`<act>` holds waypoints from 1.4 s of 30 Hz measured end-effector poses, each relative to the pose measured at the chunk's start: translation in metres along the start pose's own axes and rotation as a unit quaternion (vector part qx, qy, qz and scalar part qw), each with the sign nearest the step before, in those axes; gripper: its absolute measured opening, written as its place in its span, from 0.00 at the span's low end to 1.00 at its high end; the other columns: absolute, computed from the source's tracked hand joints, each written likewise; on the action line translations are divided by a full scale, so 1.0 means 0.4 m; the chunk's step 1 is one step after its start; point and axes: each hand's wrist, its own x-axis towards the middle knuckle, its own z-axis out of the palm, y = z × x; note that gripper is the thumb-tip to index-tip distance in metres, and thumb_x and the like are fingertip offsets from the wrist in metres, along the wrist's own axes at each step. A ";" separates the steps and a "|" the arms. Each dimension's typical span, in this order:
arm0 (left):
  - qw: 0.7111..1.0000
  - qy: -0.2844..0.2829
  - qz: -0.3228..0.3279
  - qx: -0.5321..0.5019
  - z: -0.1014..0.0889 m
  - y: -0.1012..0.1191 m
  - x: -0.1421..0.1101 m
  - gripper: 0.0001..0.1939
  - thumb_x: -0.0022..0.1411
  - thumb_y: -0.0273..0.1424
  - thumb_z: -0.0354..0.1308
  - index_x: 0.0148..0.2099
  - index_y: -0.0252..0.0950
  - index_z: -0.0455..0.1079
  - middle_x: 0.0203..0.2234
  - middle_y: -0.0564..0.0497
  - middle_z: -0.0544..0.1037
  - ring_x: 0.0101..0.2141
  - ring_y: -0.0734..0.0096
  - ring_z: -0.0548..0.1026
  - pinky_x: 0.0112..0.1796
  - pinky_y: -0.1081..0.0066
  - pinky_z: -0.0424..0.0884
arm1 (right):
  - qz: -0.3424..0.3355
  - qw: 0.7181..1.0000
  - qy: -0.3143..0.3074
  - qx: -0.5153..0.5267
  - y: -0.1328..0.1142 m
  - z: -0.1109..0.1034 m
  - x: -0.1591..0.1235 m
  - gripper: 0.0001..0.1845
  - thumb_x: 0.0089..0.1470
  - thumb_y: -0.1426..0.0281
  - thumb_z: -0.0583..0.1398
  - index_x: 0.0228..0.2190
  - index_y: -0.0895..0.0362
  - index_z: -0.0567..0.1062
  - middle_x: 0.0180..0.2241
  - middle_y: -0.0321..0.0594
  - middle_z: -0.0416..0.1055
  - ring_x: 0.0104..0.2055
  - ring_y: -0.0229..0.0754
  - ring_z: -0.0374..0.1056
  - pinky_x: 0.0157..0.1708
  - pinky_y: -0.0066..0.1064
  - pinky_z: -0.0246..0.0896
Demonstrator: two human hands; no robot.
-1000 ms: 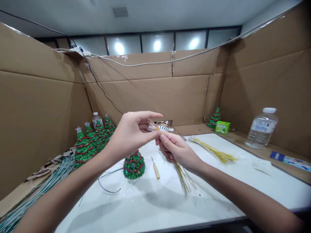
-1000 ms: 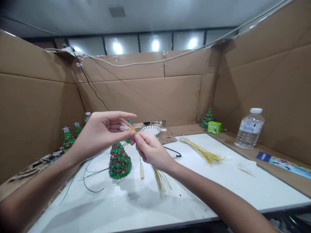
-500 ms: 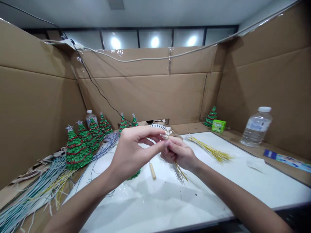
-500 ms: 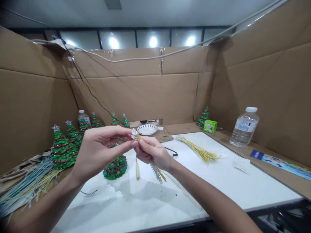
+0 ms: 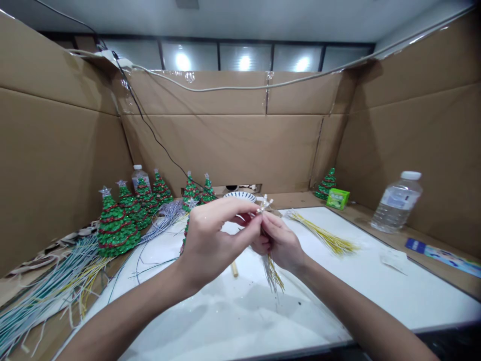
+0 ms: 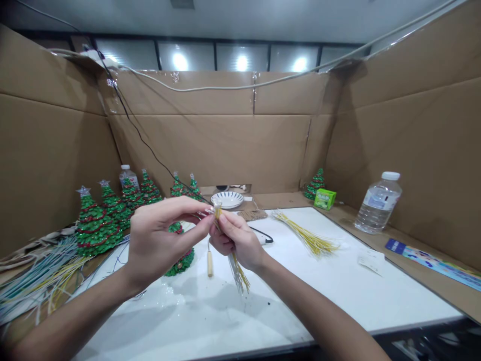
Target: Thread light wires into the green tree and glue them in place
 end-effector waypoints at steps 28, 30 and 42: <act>0.961 -0.051 -0.220 -0.159 0.015 -0.040 0.028 0.05 0.57 0.31 0.63 0.30 0.35 0.78 0.26 0.49 0.82 0.28 0.69 0.79 0.29 0.74 0.76 | -0.008 0.980 0.156 -0.124 -0.002 0.013 0.002 0.23 0.56 0.48 0.58 0.27 0.55 0.65 0.18 0.27 0.47 0.18 0.30 0.39 0.15 0.24 0.36; 0.965 -0.053 -0.208 -0.154 0.015 -0.041 0.029 0.05 0.57 0.31 0.62 0.30 0.36 0.78 0.26 0.50 0.82 0.28 0.69 0.79 0.29 0.74 0.76 | -0.005 0.982 0.153 -0.112 -0.001 0.011 0.002 0.22 0.55 0.48 0.58 0.28 0.54 0.65 0.18 0.27 0.47 0.18 0.30 0.39 0.15 0.24 0.35; 0.979 -0.052 -0.155 -0.119 0.024 -0.048 0.018 0.04 0.58 0.27 0.60 0.31 0.35 0.76 0.25 0.53 0.80 0.27 0.74 0.78 0.30 0.77 0.75 | -0.003 0.985 0.159 -0.065 0.007 0.019 0.001 0.24 0.55 0.50 0.59 0.25 0.55 0.60 0.17 0.26 0.47 0.18 0.28 0.37 0.15 0.23 0.30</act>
